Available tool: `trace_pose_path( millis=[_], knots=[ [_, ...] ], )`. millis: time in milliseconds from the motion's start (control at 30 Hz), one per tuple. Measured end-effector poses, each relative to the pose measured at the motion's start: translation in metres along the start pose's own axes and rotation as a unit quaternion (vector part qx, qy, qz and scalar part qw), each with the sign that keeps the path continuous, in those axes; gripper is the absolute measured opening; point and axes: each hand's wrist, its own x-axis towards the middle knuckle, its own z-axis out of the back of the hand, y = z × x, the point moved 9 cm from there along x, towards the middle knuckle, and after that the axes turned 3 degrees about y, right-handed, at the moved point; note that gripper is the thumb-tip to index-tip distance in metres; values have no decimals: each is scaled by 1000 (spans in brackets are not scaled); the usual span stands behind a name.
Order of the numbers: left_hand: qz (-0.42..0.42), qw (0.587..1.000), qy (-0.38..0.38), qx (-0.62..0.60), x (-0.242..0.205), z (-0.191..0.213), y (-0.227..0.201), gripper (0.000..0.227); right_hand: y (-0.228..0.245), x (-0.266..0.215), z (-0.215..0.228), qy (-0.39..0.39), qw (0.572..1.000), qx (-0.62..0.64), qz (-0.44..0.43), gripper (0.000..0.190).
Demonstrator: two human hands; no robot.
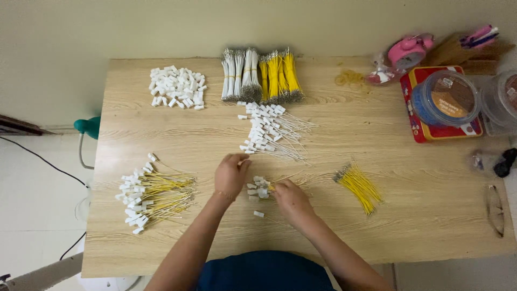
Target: Manually inserting yellow electrical wires into white plastic connector housings at a workbench.
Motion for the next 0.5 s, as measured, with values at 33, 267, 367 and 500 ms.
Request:
trace_pose_path(
  millis=[33, 267, 367, 500],
  knots=[
    [1, 1000, 0, 0, 7, 1, -4, 22, 11, 1, 7, 1, 1000, 0, 0, 11],
    [-48, 994, 14, 100, 48, -12, -21, 30, 24, 4, 44, -5, 996, 80, -33, 14],
    [-54, 994, 2, 96, 55, -22, -7, 32, 35, 3, 78, -19, 983, 152, -106, 27],
    [-60, 997, -2, 50, 59, -27, 7, 21, 24, 11, 95, -81, 927, 357, -86, 11]
  ],
)
